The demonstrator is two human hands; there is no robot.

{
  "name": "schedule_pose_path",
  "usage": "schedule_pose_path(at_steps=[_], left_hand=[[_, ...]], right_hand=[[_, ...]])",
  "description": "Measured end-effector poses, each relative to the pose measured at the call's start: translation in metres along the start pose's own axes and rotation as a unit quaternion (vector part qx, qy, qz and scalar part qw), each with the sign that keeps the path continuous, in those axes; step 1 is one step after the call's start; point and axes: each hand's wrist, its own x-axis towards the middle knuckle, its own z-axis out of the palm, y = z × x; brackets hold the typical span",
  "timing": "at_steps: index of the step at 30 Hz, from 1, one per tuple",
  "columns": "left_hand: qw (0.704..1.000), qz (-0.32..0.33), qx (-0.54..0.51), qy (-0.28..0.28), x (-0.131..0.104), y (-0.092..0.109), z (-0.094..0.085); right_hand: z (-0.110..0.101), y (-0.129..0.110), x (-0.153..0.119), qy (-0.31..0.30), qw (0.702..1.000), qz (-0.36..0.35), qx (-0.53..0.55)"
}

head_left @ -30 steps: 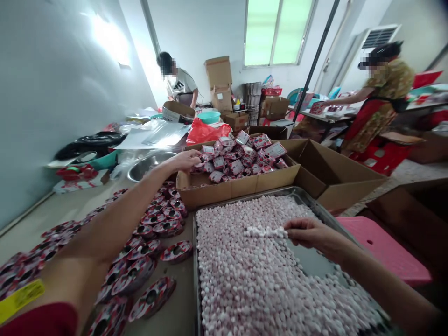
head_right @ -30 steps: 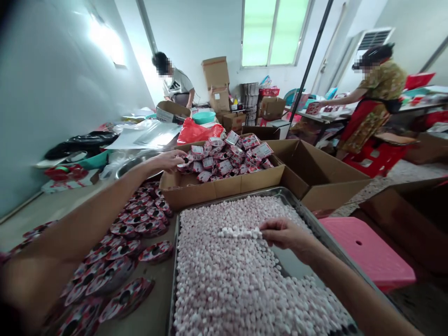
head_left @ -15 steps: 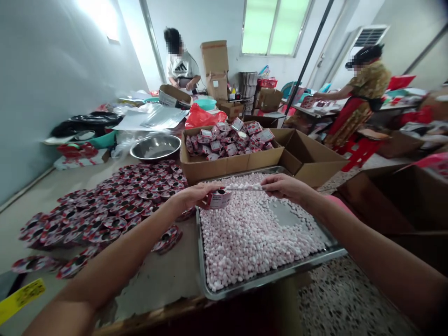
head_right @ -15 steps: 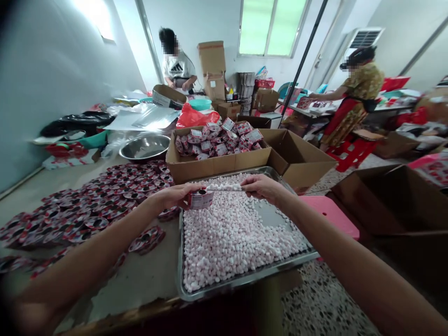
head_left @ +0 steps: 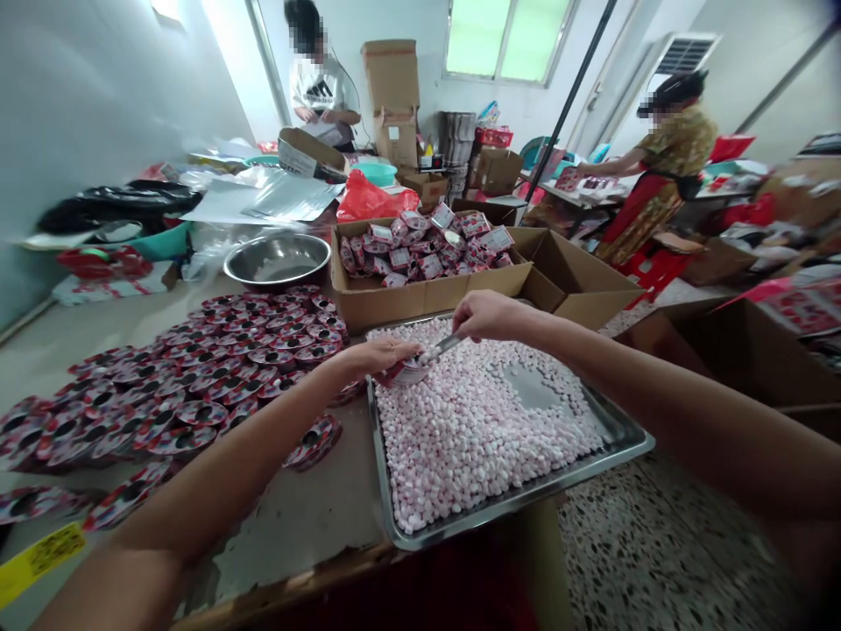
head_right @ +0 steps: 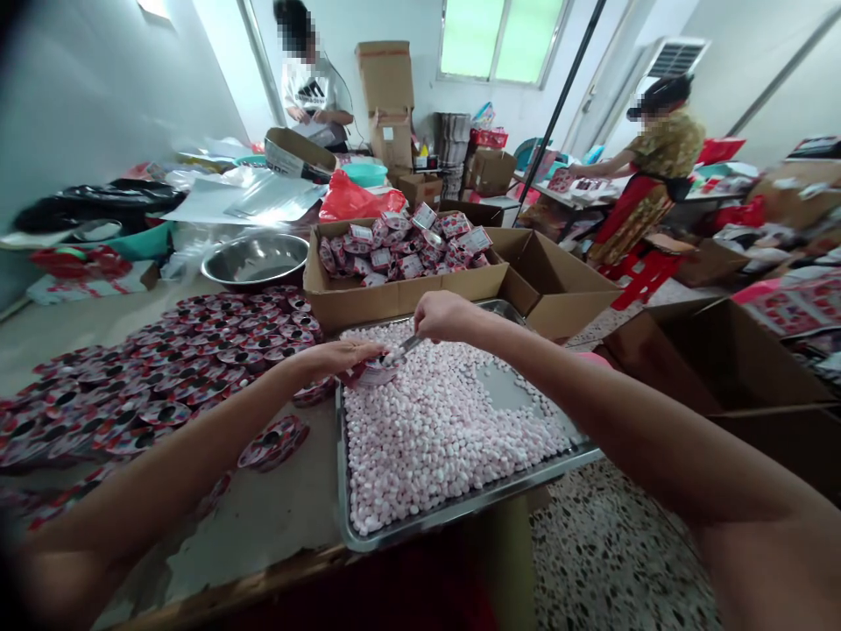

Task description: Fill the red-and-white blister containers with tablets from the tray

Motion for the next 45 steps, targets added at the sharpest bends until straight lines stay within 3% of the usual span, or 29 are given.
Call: schedule_pose_path(at_steps=[2,4,7,10,12,13,15,18,21,23,27,33,35,40,45], left_hand=[[1.000,0.008,0.001,-0.001,-0.003,-0.003,0.001],[0.998,0.048,0.032,0.001,-0.006,-0.007,0.005],[0.980,0.138,0.124,0.071,-0.007,-0.017,0.012],[0.948,0.161,0.191,0.197,-0.003,-0.025,0.020],[0.936,0.163,0.202,0.239,0.000,-0.029,0.027],[0.934,0.166,0.196,0.249,0.002,-0.030,0.031],[0.934,0.172,0.163,0.268,0.006,-0.035,0.044],[0.919,0.173,0.098,0.340,0.011,-0.043,0.074],[0.896,0.163,0.068,0.407,0.020,-0.048,0.104],[0.885,0.152,0.049,0.438,0.029,-0.047,0.118],[0.877,0.149,-0.025,0.455,0.058,-0.037,0.135],[0.903,0.217,-0.152,0.338,0.091,-0.005,0.144],[0.908,0.235,-0.150,0.313,0.089,0.005,0.138],[0.922,0.251,-0.005,0.296,0.063,0.022,0.106],[0.931,0.254,0.047,0.259,0.038,0.029,0.092]], right_hand=[[-0.005,-0.008,-0.005,0.027,0.998,0.004,-0.058],[-0.010,0.012,-0.019,0.054,0.997,-0.004,-0.048],[-0.009,0.094,-0.057,0.079,0.997,0.002,0.025],[0.020,0.188,-0.101,0.096,0.988,0.104,0.057],[0.053,0.221,-0.115,0.090,0.979,0.144,0.116],[0.071,0.226,-0.114,0.084,0.973,0.145,0.158],[0.107,0.214,-0.097,0.070,0.963,0.127,0.229],[0.147,0.170,-0.056,0.065,0.955,0.081,0.277],[0.164,0.142,-0.030,0.064,0.944,0.050,0.320],[0.164,0.143,-0.028,0.048,0.929,0.077,0.359],[0.147,0.173,-0.045,0.022,0.901,0.125,0.415],[0.107,0.200,-0.080,0.027,0.888,0.114,0.445],[0.092,0.200,-0.090,0.033,0.876,0.119,0.467],[0.051,0.188,-0.098,0.048,0.850,0.108,0.513],[0.018,0.161,-0.085,0.083,0.888,0.070,0.446]])
